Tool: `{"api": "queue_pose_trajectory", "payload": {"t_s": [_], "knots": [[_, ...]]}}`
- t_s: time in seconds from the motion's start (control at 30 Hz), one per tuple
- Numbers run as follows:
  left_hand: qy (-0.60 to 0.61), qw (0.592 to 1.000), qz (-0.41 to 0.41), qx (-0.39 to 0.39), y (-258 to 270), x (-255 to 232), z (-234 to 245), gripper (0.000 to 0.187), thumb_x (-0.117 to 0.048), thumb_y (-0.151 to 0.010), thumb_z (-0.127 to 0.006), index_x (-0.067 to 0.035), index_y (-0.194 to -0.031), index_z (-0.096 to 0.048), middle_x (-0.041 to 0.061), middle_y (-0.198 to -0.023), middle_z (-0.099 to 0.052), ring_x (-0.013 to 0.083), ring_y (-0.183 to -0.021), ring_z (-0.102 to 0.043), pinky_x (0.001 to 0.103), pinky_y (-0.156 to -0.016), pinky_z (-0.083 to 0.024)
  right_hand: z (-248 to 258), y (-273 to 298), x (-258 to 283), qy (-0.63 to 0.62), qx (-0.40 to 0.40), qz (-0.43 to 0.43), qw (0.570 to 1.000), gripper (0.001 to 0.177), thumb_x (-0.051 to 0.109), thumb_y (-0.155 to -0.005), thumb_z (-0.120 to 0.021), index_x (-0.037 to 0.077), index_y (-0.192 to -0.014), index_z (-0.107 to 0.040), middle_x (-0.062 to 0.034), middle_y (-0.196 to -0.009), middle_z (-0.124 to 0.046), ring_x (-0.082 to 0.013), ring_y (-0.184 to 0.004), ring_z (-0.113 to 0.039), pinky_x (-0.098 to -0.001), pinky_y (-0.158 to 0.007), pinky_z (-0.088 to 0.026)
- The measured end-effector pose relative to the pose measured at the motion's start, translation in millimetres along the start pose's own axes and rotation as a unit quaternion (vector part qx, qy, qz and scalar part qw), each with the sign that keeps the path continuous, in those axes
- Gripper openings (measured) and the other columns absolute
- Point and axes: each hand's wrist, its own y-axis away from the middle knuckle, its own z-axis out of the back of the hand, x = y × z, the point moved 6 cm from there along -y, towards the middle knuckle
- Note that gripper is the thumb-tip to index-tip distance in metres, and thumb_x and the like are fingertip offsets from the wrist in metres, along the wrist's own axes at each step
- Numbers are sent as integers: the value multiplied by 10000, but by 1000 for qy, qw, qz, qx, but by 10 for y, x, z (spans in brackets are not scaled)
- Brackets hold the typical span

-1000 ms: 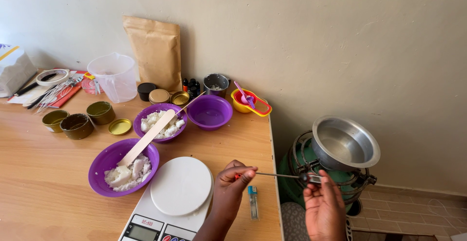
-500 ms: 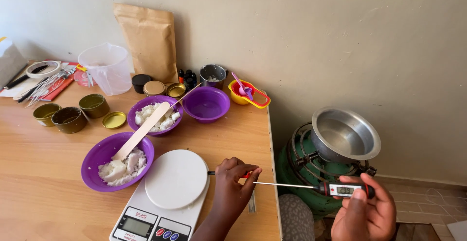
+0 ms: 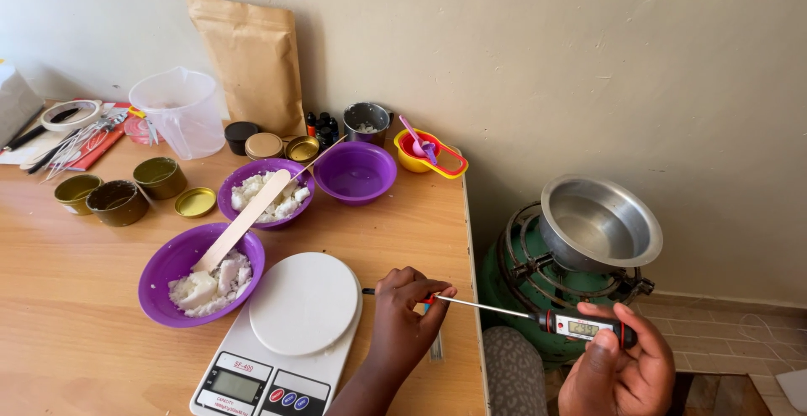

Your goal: Mixing wax flakes in a bowl, weighing them on a digital scale, and checking the temperature of a pot on a stove.

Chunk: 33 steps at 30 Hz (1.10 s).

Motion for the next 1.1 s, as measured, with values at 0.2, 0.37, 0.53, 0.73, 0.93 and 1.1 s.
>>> {"api": "queue_pose_trajectory", "payload": {"t_s": [0.2,0.37,0.53,0.73,0.93,1.1], "knots": [[6,1000,19,13,-13,40,-46,49,-259,-785,-730,-219,-783,-759,-79,-662,-535,117,-659,-542,334,-755,-358,-90,6,53,4,14,35,999,222,36,-965,-500,-94,-1144,-495,-278,-931,-601,-284,-832,-647,-299,-678,-524],[-20,999,-26,32,-121,-85,-163,38,-241,-779,-713,-216,-774,-741,-58,-661,-539,165,-657,-539,346,-685,-344,-243,60,37,7,90,-2,996,243,28,-937,-511,-65,-1161,-499,-246,-1012,-644,-252,-909,-662,-288,-725,-580],[-94,990,-37,101,-278,-123,-302,121,-293,-748,-695,-184,-697,-690,-50,-655,-520,231,-691,-512,377,-642,-330,-395,119,-171,-42,130,-65,989,245,1,-920,-504,-57,-1158,-505,-247,-1096,-633,-245,-933,-643,-289,-792,-578],[-197,964,-103,145,-472,-105,-442,119,-237,-721,-624,-144,-647,-629,-12,-670,-521,262,-748,-494,389,-739,-347,-569,286,-637,-55,102,-223,968,294,103,-924,-504,-12,-1190,-555,-186,-1084,-668,-179,-813,-638,-267,-718,-550],[-319,925,-175,105,-329,-262,-369,478,-178,-637,-674,-128,-1100,-568,45,-1066,-528,289,-987,-469,433,-925,-326,-702,623,-1472,-192,7,-471,861,271,141,-931,-542,-12,-1154,-550,-154,-864,-573,-235,-802,-577,-357,-779,-500],[-279,960,14,-1,-105,164,-322,556,-120,-693,-514,-197,-1244,-512,20,-1310,-483,280,-1170,-432,475,-966,-306,-964,730,-1650,-183,-10,-501,846,199,83,-935,-534,-24,-1103,-524,-203,-871,-601,-244,-739,-602,-324,-708,-540]]}}
